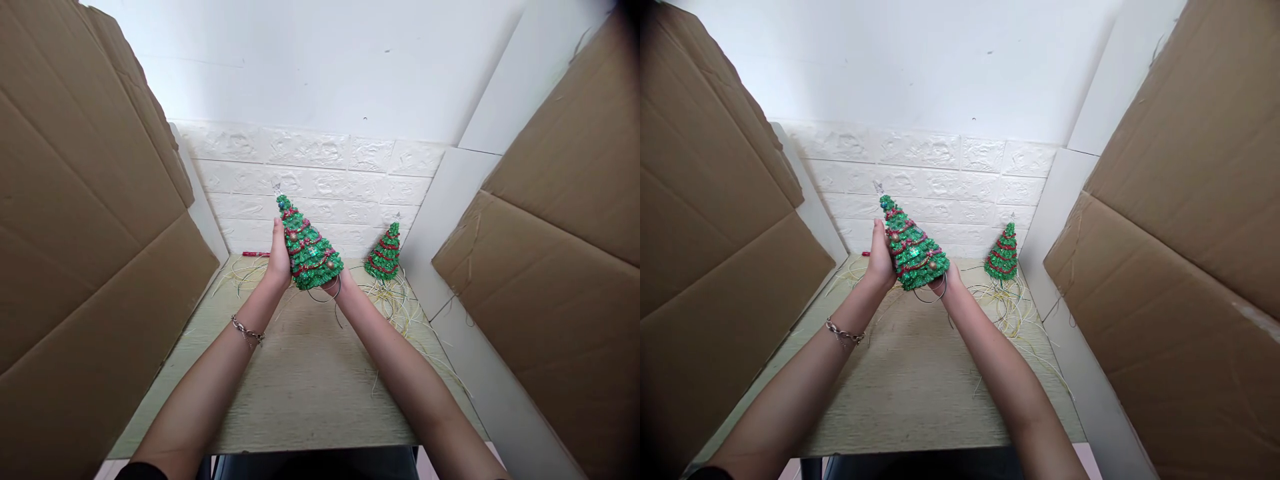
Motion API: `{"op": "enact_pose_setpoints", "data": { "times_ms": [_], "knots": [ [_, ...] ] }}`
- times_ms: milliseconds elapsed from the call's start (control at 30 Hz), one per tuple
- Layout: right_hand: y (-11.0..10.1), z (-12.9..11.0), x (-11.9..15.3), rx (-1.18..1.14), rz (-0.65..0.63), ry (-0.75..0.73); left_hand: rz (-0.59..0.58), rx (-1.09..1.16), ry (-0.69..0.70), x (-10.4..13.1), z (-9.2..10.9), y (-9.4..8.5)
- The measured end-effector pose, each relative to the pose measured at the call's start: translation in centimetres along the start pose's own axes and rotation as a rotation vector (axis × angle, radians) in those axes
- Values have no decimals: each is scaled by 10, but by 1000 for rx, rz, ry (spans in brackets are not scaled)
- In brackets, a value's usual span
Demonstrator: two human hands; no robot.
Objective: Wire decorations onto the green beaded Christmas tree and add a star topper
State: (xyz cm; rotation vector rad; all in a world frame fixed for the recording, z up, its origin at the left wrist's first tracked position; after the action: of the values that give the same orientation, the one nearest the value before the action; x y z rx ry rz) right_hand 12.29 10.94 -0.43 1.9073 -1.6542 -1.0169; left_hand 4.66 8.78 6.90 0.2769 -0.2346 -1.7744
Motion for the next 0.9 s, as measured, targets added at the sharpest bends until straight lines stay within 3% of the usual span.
{"op": "enact_pose_setpoints", "data": {
  "times_ms": [300, 567, 733, 900],
  "knots": [
    [0, 3, 2, -4, 10, 26, 88, 39, -12, -4, -2, -11],
    [-8, -1, 5, 108, 140, 237, 86, 213, -43, -9, -1, -19],
    [-18, -40, 3, 120, 290, 24, 65, 178, 28, -9, 6, -21],
    [5, -94, 9, 366, 140, -249, -30, 120, 38, -7, 13, -20]
  ]
}}
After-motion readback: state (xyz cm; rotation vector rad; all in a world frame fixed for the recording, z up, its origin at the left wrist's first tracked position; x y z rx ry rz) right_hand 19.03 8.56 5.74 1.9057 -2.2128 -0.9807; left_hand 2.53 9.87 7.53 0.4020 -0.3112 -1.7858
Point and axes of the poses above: each hand's wrist, its own x-axis away from the middle knuckle, its own y-axis out of the palm, z = x × y, the point moved 6 cm from there along -x, towards the middle knuckle, and after that the axes turned 14 degrees about -y, right-handed, at the moved point
